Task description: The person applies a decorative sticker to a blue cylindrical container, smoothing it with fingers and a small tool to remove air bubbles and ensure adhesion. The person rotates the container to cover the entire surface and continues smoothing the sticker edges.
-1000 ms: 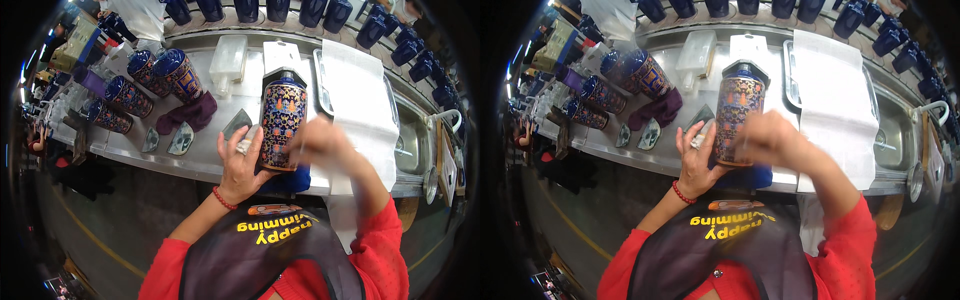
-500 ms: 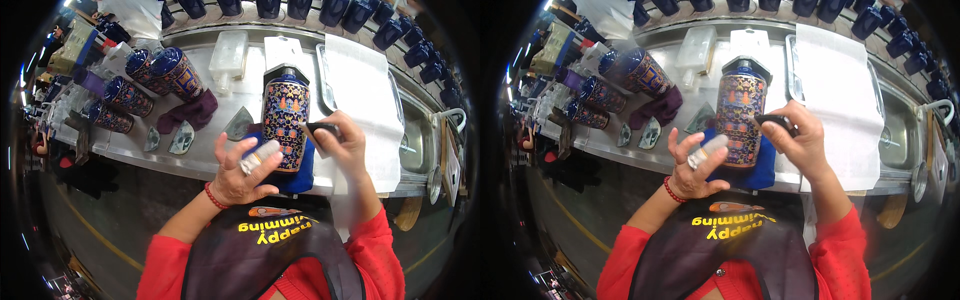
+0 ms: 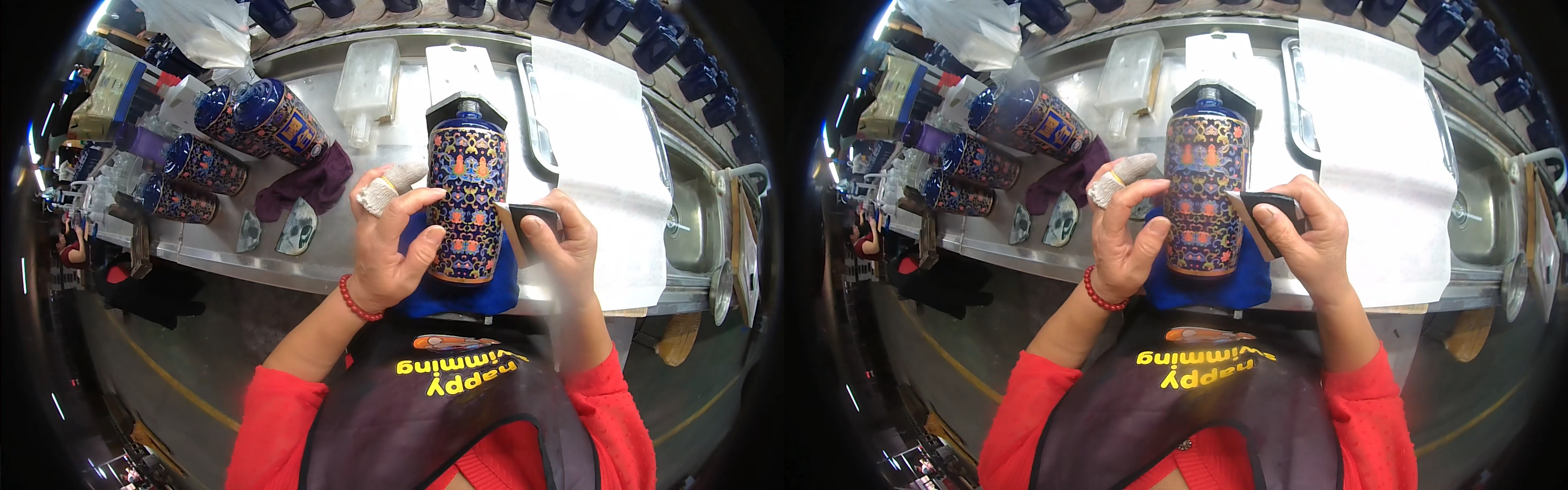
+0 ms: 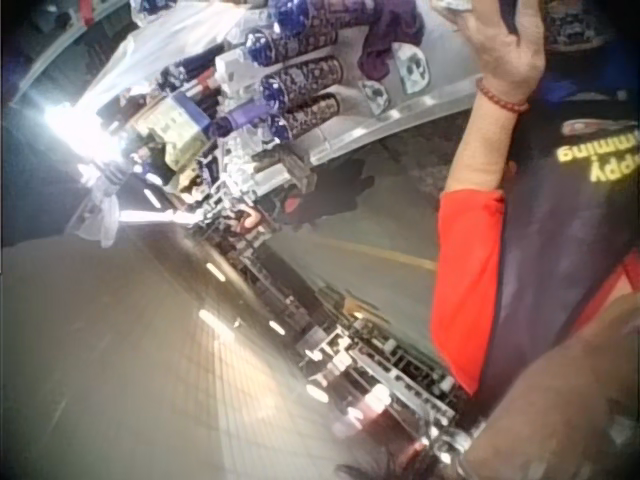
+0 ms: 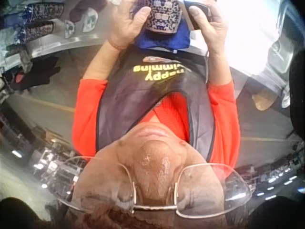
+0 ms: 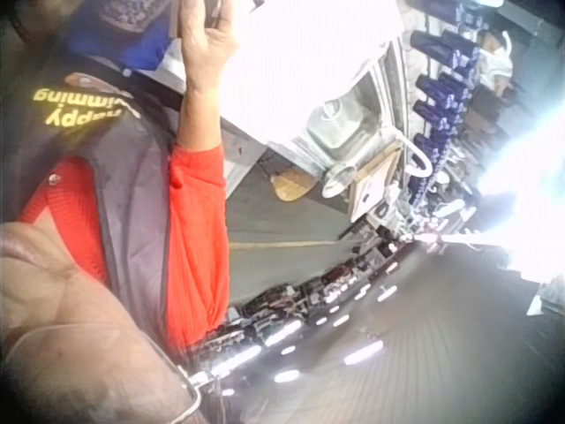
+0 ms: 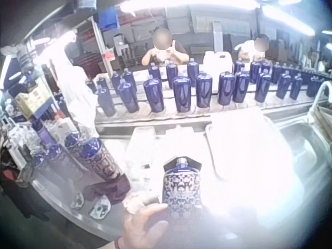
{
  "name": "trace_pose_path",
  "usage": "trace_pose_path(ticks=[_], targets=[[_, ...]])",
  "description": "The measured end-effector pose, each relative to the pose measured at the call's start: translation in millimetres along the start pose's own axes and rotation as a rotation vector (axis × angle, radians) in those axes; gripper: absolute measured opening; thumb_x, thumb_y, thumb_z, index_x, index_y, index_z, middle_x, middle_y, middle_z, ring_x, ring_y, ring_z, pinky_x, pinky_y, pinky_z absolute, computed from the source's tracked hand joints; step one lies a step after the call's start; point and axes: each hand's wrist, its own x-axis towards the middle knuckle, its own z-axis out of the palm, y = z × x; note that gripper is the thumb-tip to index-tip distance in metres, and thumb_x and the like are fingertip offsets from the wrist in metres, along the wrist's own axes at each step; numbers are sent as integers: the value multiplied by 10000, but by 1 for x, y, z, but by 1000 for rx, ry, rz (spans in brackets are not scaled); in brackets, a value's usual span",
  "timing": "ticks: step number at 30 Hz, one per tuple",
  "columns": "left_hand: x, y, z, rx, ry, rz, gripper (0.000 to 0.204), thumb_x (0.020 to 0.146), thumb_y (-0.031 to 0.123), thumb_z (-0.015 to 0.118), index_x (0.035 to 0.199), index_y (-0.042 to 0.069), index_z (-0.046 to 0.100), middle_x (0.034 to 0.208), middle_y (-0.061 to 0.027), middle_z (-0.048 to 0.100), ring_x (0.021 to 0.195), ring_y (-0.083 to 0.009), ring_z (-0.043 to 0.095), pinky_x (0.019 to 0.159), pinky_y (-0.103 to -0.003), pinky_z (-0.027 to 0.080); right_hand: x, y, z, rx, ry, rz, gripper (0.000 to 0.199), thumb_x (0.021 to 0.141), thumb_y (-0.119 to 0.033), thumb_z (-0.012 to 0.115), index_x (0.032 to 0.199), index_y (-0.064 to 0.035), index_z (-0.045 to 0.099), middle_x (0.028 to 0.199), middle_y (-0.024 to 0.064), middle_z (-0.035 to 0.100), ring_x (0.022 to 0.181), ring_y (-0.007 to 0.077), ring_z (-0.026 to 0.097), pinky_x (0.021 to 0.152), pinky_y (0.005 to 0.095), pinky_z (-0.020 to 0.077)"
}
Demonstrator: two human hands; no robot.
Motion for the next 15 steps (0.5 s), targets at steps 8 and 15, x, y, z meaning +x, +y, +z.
trace_pose_path(ticks=[8, 15], targets=[[4, 6, 27, -681, -52, -479, 541, 919, 114, 689, 1375, 19, 415, 1294, -135, 467, 1221, -198, 457, 1078, -362, 390, -2, -8, 4, -24, -3, -30, 144, 938, -122, 767, 958, 2, 696, 839, 19, 610, 744, 84, 538, 648, 233, 413], [3, 6, 33, -741, -21, -529, 535, 916, 78, 662, 1369, 13, 385, 1306, -135, 418, 1222, -187, 448, 1079, -355, 398, -1, -18, 2, 18, -16, -31, 157, 962, -115, 739, 1034, 11, 679, 872, 26, 632, 782, 76, 564, 674, 233, 445]])
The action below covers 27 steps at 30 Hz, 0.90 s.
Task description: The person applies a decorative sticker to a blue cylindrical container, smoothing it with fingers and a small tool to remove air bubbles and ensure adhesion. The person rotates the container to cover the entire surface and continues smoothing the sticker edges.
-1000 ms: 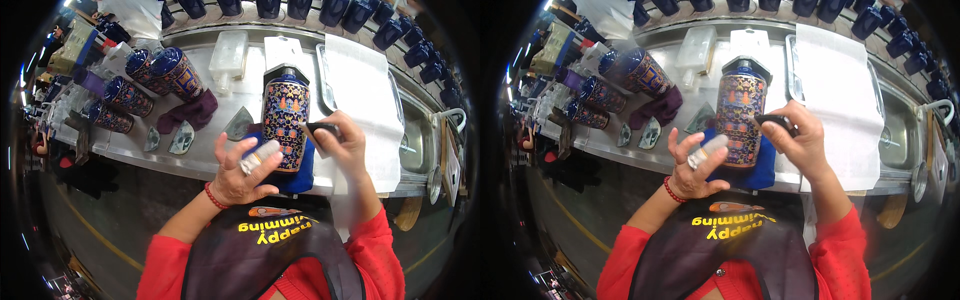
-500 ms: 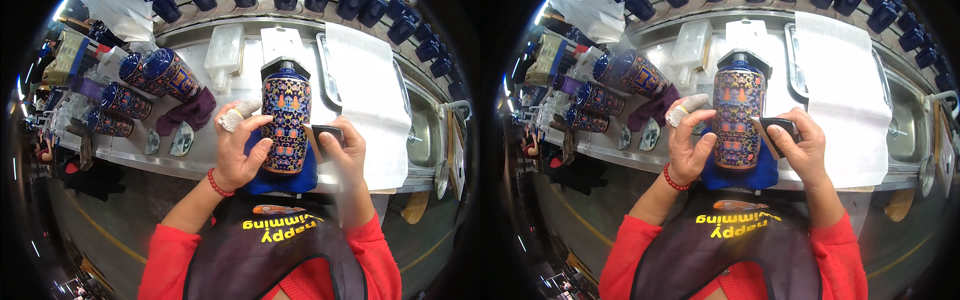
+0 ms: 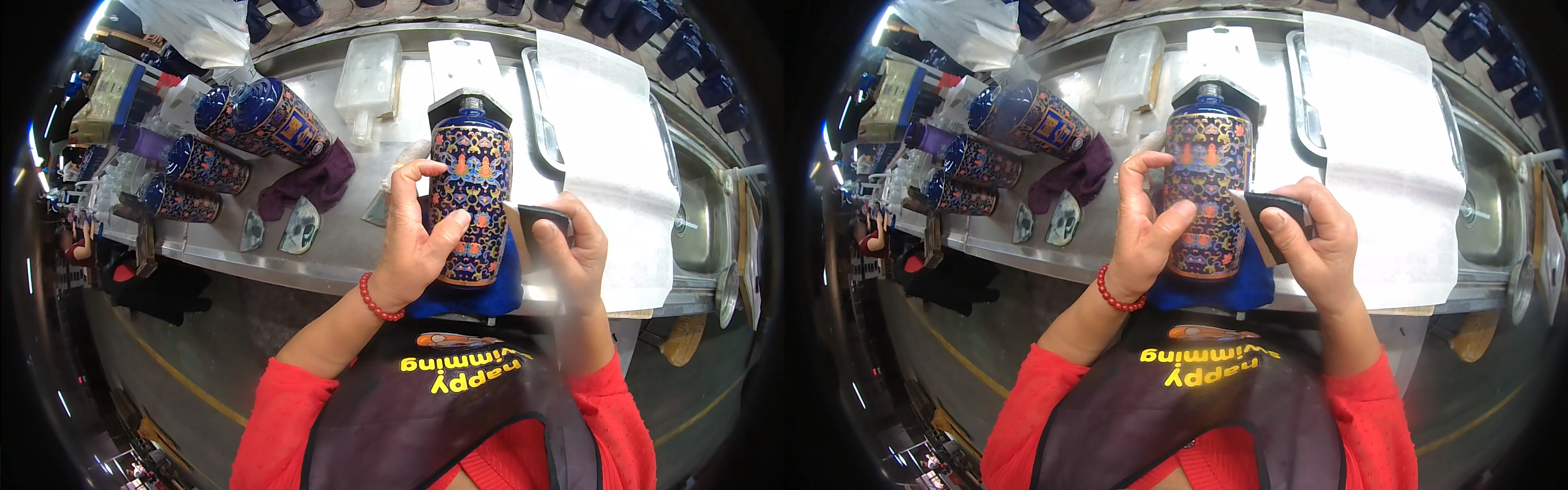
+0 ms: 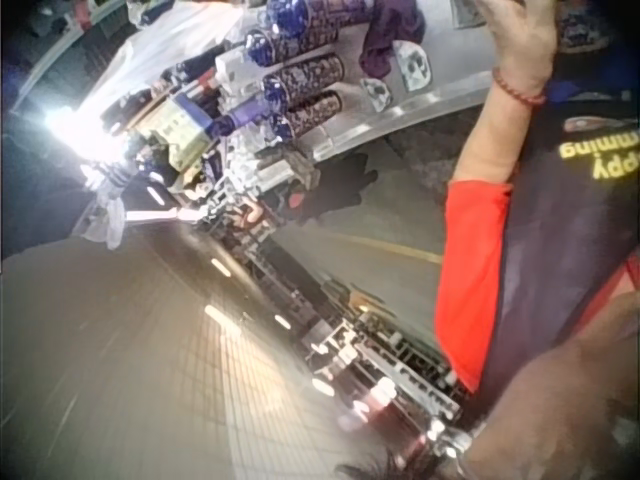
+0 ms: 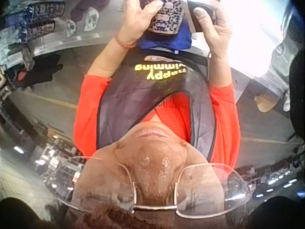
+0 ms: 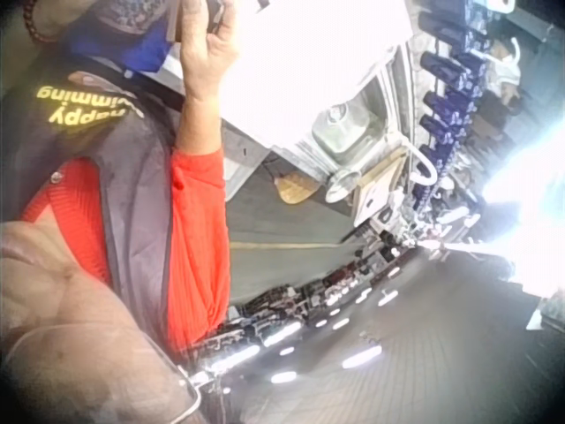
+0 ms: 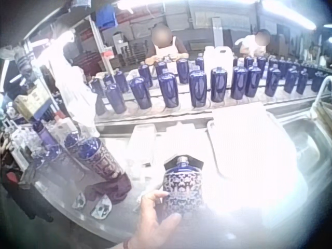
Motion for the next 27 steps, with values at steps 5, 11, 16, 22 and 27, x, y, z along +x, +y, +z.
trace_pose_path(ticks=[5, 11, 16, 22, 27], targets=[[2, 2, 1, 8, 21, 6, 527, 908, 67, 655, 1356, 3, 385, 1306, -137, 416, 1197, -189, 469, 1043, -351, 440, 7, -8, 2, -311, -60, -256, 250, 960, 43, 627, 1209, 44, 644, 1182, 170, 677, 1028, 247, 666, 862, 328, 532], [2, 7, 5, -143, 53, -102, 551, 885, 78, 666, 1350, -15, 385, 1299, -140, 425, 1212, -196, 457, 1065, -364, 425, 8, 3, 10, -653, -161, -527, 624, 757, 164, 618, 1343, -47, 659, 1425, 235, 569, 1239, 419, 581, 1035, 471, 500], [8, 2, 4, 88, 101, 15, 563, 858, 62, 669, 1350, -9, 403, 1292, -142, 435, 1220, -202, 448, 1077, -369, 413, 6, 3, 11, -698, -166, -521, 622, 756, 161, 626, 1334, -63, 667, 1412, 230, 571, 1224, 422, 584, 1030, 478, 500], [6, 3, 0, -1, 71, -4, 585, 835, 38, 662, 1359, 2, 406, 1321, -149, 436, 1251, -223, 429, 1132, -382, 347, 4, 4, 12, -698, -143, -525, 625, 741, 166, 626, 1322, -59, 671, 1400, 236, 573, 1225, 422, 587, 1026, 480, 502], [9, 3, -1, 54, 47, 18, 607, 815, 27, 661, 1362, -3, 400, 1332, -147, 429, 1263, -224, 426, 1140, -378, 341, 4, 1, 10, -604, -76, -487, 586, 792, 190, 609, 1333, -29, 652, 1359, 242, 616, 1173, 365, 641, 956, 412, 542]])
